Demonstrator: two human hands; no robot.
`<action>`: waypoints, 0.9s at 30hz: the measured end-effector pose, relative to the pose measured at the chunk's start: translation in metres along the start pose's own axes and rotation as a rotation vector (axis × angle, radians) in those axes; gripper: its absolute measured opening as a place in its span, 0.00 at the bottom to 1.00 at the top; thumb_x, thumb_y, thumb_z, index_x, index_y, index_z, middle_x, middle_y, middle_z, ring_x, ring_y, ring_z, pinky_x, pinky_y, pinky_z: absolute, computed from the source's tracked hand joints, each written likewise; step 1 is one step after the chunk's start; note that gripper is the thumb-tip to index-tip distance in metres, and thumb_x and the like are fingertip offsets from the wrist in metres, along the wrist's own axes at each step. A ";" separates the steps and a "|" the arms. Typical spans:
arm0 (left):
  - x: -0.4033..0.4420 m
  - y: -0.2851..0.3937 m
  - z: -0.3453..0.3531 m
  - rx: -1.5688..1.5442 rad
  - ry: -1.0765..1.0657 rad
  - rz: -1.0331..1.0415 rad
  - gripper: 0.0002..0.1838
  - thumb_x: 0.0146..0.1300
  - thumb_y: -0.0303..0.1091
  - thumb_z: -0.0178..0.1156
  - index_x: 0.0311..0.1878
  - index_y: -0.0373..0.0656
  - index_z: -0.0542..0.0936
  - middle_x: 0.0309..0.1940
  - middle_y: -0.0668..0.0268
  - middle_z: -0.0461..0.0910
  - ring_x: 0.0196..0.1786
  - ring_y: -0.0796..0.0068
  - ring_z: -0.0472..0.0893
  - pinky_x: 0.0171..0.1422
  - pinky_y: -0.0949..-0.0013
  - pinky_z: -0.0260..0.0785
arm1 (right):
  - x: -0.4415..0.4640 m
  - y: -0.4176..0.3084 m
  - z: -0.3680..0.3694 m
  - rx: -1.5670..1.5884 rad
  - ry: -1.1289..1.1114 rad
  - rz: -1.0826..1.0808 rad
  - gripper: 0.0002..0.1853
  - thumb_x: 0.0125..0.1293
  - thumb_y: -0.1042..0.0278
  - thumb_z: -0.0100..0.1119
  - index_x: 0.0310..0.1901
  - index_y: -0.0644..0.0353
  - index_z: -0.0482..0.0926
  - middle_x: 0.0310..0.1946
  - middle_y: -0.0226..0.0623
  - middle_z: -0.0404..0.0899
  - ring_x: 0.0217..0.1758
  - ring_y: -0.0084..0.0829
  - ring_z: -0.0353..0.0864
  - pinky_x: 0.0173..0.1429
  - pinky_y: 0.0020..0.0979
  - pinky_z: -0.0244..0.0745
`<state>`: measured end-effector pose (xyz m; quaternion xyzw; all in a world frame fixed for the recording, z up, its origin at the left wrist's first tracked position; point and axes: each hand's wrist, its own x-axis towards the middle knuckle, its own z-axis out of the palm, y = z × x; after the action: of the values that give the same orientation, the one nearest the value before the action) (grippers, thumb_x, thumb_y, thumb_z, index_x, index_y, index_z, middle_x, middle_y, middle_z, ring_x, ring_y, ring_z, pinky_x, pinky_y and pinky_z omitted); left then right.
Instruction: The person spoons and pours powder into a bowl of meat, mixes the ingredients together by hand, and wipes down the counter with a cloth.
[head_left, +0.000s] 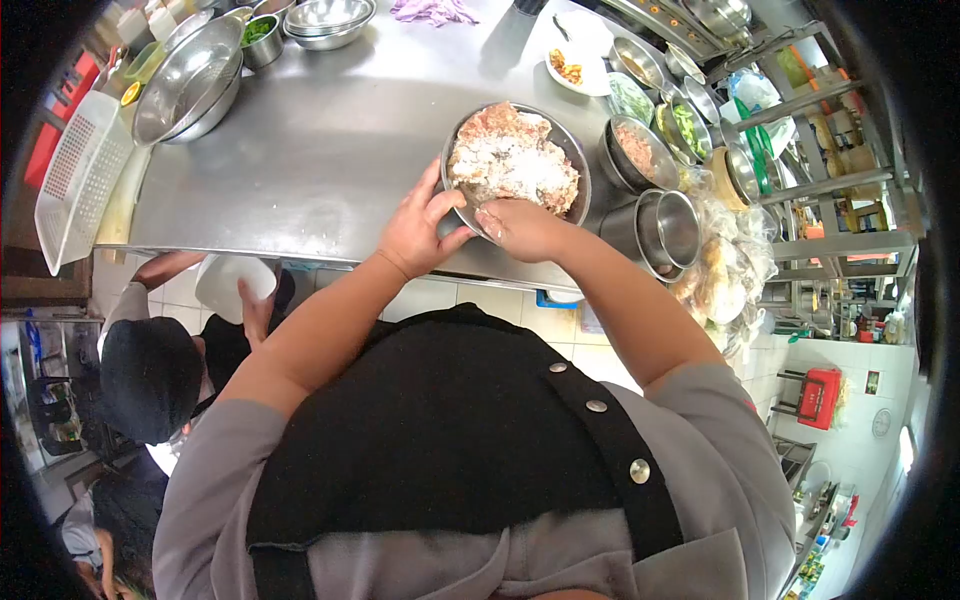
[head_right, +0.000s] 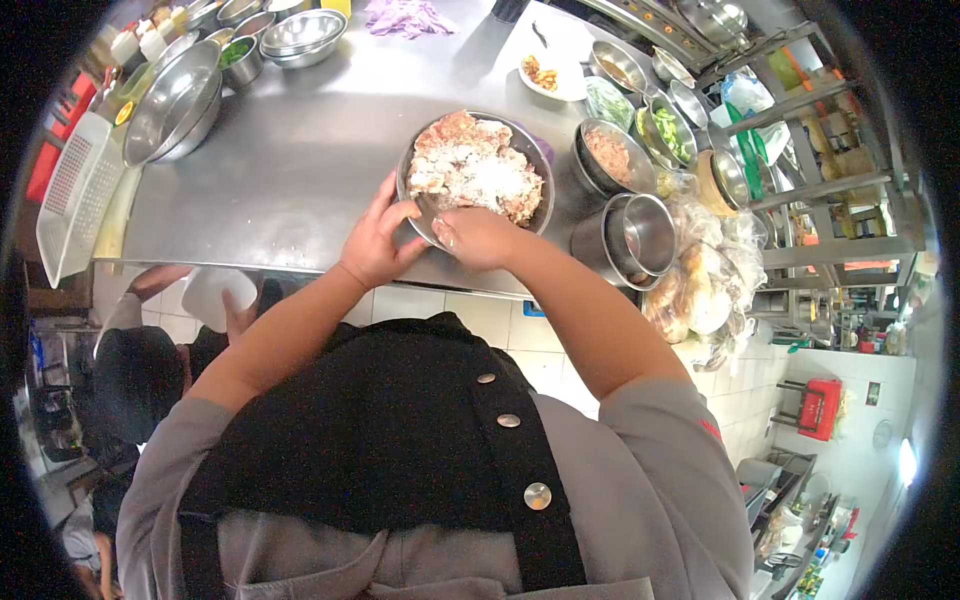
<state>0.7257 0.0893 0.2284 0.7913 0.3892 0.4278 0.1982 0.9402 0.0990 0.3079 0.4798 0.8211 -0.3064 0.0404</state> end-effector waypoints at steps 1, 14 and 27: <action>0.000 0.001 -0.001 0.001 -0.002 0.000 0.26 0.57 0.46 0.76 0.55 0.56 0.75 0.79 0.44 0.56 0.69 0.35 0.74 0.69 0.46 0.72 | 0.005 0.000 -0.003 0.027 -0.048 0.046 0.24 0.79 0.51 0.43 0.44 0.63 0.83 0.44 0.56 0.84 0.50 0.56 0.82 0.60 0.51 0.74; -0.001 0.002 0.001 -0.043 0.040 -0.006 0.24 0.59 0.47 0.75 0.54 0.54 0.75 0.79 0.44 0.56 0.65 0.36 0.77 0.66 0.47 0.74 | -0.001 -0.002 -0.095 -0.062 0.398 0.205 0.20 0.75 0.52 0.54 0.51 0.61 0.84 0.42 0.55 0.85 0.49 0.56 0.84 0.56 0.49 0.77; 0.001 0.004 -0.005 -0.040 -0.007 -0.015 0.26 0.58 0.42 0.76 0.56 0.51 0.75 0.78 0.38 0.57 0.68 0.33 0.75 0.69 0.50 0.74 | -0.015 0.009 -0.074 -0.352 -0.051 0.017 0.42 0.49 0.54 0.80 0.68 0.53 0.78 0.71 0.49 0.73 0.72 0.49 0.74 0.75 0.42 0.69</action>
<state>0.7241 0.0871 0.2344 0.7857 0.3859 0.4312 0.2188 0.9726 0.1309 0.3689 0.4642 0.8567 -0.1699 0.1473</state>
